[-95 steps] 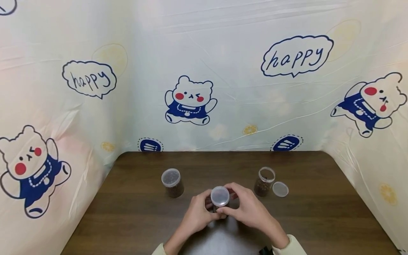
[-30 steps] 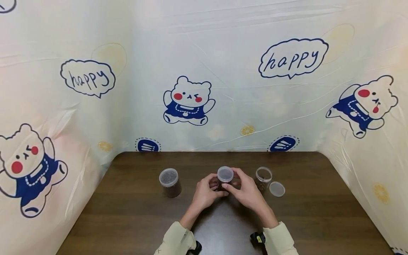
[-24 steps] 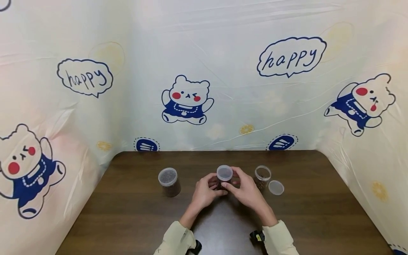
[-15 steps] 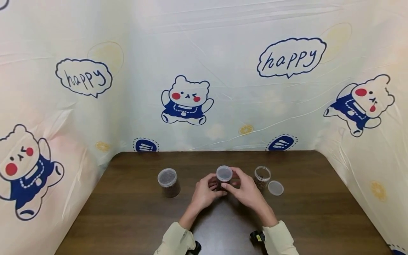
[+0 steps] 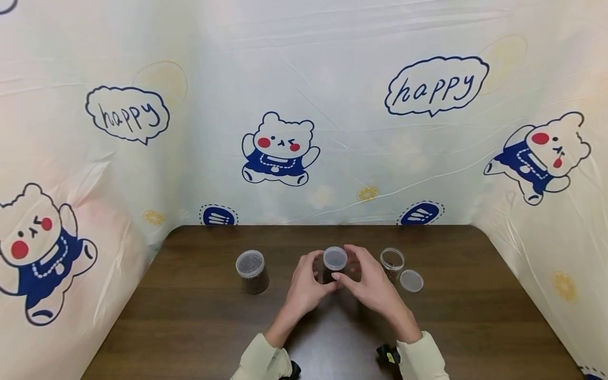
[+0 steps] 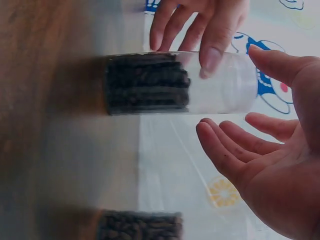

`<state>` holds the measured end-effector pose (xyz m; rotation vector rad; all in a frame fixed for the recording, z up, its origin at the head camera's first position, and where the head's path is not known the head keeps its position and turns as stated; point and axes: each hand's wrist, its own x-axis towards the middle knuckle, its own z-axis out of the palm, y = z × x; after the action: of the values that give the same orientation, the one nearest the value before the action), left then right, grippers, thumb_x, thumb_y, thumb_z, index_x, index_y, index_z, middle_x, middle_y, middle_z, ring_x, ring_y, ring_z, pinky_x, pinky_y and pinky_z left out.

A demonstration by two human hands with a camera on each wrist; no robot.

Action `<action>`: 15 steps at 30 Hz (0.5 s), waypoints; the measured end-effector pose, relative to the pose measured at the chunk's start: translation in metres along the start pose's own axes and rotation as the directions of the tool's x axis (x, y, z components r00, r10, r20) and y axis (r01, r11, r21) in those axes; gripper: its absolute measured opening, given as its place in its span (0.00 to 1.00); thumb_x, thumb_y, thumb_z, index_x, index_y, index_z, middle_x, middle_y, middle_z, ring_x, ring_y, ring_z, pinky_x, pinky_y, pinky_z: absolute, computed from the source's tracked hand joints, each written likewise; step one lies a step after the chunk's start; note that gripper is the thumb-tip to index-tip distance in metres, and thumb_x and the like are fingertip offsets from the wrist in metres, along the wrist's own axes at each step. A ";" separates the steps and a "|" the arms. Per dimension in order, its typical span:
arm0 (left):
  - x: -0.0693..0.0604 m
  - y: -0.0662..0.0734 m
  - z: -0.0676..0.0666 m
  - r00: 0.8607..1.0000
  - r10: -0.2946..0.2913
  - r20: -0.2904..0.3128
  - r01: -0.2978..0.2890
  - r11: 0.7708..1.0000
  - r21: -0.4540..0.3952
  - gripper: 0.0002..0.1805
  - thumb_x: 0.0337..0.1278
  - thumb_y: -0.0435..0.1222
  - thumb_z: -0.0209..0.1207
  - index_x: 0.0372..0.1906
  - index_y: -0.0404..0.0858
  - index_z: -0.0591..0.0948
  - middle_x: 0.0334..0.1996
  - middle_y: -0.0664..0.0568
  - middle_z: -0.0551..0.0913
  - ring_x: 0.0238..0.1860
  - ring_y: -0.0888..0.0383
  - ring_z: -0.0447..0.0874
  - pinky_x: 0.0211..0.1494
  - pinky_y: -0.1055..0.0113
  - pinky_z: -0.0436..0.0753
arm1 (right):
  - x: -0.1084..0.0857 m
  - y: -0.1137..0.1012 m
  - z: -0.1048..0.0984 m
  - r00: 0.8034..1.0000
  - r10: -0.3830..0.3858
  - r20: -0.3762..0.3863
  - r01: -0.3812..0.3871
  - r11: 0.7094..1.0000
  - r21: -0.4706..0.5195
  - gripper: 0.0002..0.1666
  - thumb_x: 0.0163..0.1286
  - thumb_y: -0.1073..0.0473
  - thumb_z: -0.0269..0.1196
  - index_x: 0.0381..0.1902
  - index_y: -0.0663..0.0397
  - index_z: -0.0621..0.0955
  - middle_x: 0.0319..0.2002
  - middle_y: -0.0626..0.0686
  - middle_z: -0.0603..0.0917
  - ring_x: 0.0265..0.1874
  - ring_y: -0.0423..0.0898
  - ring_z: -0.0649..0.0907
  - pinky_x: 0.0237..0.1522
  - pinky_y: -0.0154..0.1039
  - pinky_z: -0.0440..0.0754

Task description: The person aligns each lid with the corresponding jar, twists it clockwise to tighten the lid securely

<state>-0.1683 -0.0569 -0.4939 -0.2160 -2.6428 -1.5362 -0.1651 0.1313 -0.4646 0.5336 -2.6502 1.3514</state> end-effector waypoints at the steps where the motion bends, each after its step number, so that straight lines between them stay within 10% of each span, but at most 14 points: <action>1: -0.001 0.004 0.000 1.000 0.010 -0.011 -0.010 1.000 0.007 0.44 0.47 0.43 0.82 0.70 0.40 0.74 0.63 0.39 0.77 0.62 0.44 0.80 0.61 0.49 0.86 | -0.001 -0.002 -0.002 1.000 -0.013 -0.009 0.013 1.000 -0.013 0.41 0.66 0.55 0.76 0.73 0.55 0.72 0.61 0.57 0.82 0.55 0.51 0.86 0.56 0.49 0.88; 15: -0.011 0.027 0.005 0.985 0.150 -0.087 -0.136 0.980 0.144 0.46 0.49 0.43 0.81 0.73 0.43 0.71 0.67 0.43 0.73 0.63 0.46 0.80 0.65 0.47 0.82 | -0.015 -0.015 -0.027 0.979 -0.130 -0.155 0.118 0.989 -0.087 0.29 0.66 0.59 0.76 0.62 0.54 0.80 0.53 0.53 0.86 0.50 0.51 0.88 0.49 0.47 0.90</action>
<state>-0.1534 -0.0397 -0.4747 -0.3061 -2.5809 -1.2823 -0.1474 0.1486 -0.4410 0.5464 -2.4846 1.1980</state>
